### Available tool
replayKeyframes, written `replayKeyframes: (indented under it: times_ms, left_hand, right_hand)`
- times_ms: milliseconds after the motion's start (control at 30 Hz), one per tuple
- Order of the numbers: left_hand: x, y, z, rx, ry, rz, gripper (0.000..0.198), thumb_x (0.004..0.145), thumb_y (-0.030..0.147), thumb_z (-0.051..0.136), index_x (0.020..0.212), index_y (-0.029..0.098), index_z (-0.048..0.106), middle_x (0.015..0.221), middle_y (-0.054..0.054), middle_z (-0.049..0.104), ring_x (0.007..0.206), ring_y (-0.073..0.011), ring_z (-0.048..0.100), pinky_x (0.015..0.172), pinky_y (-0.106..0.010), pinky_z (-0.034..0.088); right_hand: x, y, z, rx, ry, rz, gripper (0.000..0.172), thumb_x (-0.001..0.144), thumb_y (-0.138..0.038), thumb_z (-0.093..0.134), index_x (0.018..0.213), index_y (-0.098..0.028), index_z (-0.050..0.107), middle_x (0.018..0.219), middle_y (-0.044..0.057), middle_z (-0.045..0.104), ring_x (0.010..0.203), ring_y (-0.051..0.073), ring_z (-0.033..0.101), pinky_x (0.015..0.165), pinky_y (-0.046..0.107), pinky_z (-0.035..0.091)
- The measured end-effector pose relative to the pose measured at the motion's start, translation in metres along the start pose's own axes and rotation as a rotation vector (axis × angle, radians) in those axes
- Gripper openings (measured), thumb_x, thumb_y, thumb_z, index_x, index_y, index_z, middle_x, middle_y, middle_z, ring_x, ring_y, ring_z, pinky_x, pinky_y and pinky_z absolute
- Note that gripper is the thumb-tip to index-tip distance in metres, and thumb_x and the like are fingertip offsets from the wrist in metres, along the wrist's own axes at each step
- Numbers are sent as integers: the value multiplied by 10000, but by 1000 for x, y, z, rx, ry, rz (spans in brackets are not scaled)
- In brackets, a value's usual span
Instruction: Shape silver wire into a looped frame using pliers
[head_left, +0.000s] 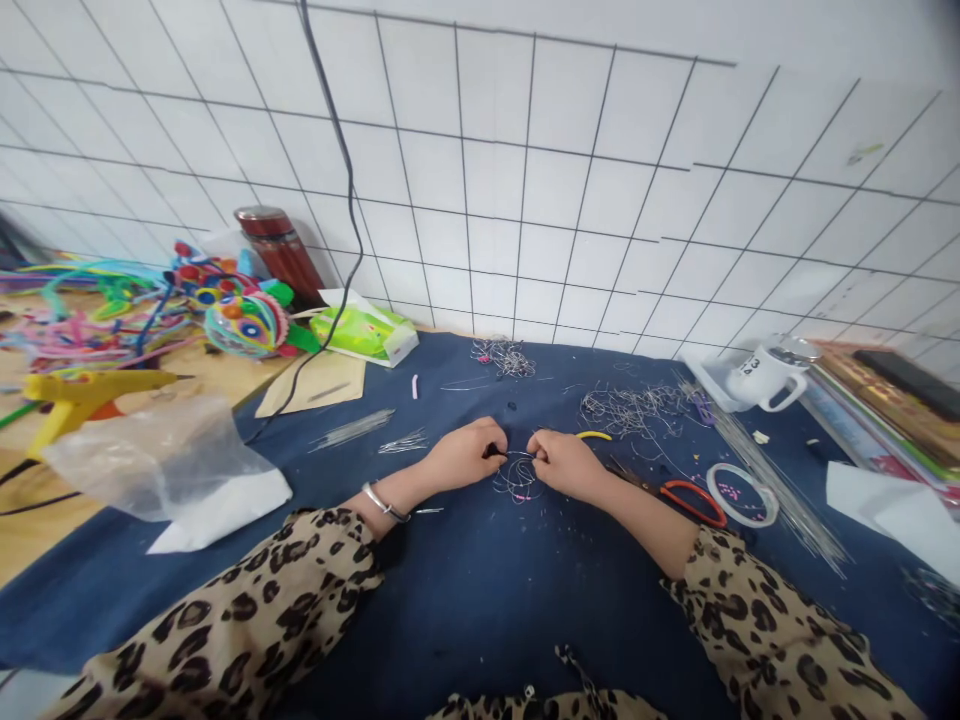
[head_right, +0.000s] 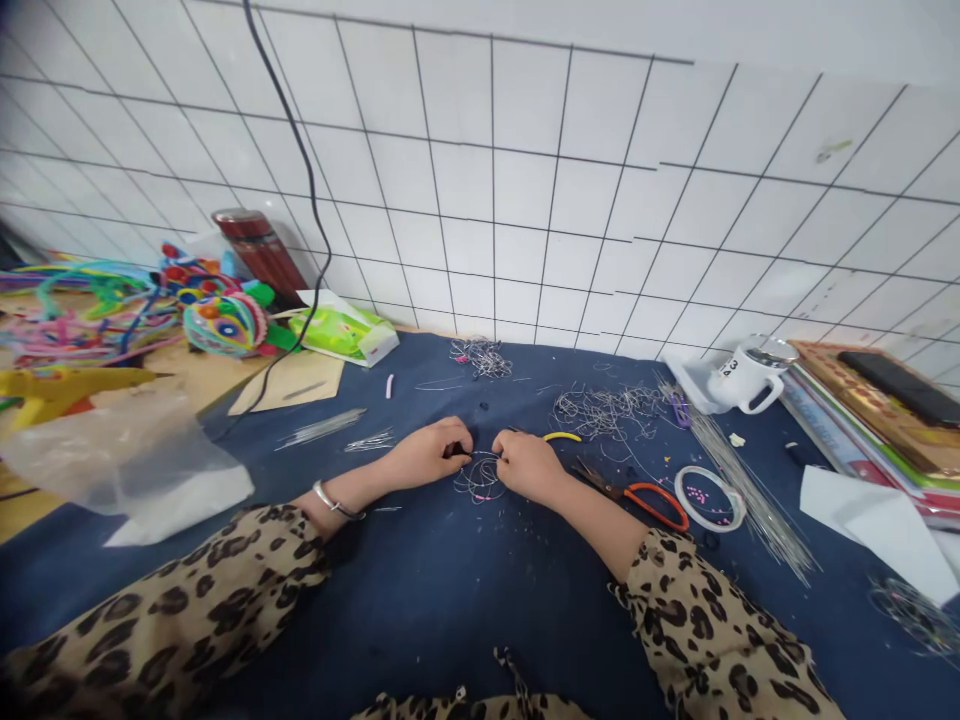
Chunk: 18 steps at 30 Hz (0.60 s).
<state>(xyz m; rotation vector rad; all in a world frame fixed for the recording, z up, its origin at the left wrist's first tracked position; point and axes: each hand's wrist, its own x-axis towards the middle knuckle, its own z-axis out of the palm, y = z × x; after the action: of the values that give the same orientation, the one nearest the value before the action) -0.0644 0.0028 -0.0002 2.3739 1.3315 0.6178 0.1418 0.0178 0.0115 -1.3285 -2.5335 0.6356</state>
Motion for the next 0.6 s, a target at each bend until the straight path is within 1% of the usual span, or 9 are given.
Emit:
replayKeyframes:
  times_ms: [67,167,267,333,400,433,500,600]
  left_hand:
    - [1,3,3,41,6,-31,80,739,203,519,778,189,588,814,-15,538,677,-124,528,638,-236,424]
    - [2,4,7,71,-9,-38,80,752,196,492,731,188,569,808,-20,527,717,-140,538,684,-253,426]
    - [1,3,9,86,-9,-53,70,764,189,472,748,183,540,828,-35,528,766,-159,539,710,-268,418]
    - [1,-1,8,91,7,-81,71,780,184,446,784,181,517,812,-37,531,752,-163,533,694,-274,411]
    - [2,-4,5,87,12,-100,84,800,178,412,799,181,496,751,-24,528,679,-153,520,642,-268,400]
    - [2,-6,3,81,7,-103,90,807,177,401,800,183,490,721,-14,525,641,-145,511,613,-260,393]
    - [2,-8,0,63,-12,-98,85,810,180,405,802,192,489,698,5,528,608,-131,504,584,-242,382]
    - [2,-7,-1,48,-36,-60,85,800,203,454,863,207,511,748,8,551,666,-131,527,616,-234,394]
  right_hand:
    - [2,5,-2,71,-47,-12,204,729,-136,483,911,-164,571,741,4,607,667,111,533,620,214,362]
    - [4,13,-9,191,-151,-46,218,736,-158,481,917,-162,603,763,1,626,652,97,547,588,191,384]
    - [4,20,-19,286,-269,-92,225,713,-158,506,895,-170,637,724,-17,631,616,87,551,557,174,396]
    - [2,21,-24,338,-367,-147,239,693,-148,517,890,-168,650,711,-19,631,609,88,554,548,171,399]
    - [1,19,-27,333,-428,-210,249,672,-127,517,871,-163,663,725,-11,639,626,94,563,555,172,400]
    - [0,17,-27,301,-428,-236,252,662,-116,514,854,-162,671,730,-7,644,633,97,565,561,174,397]
    - [-1,14,-25,209,-383,-266,252,650,-103,506,816,-169,684,725,-5,653,624,98,563,566,179,388]
    - [-2,9,-23,138,-333,-275,253,647,-110,499,791,-182,693,721,-6,662,593,98,552,540,182,370]
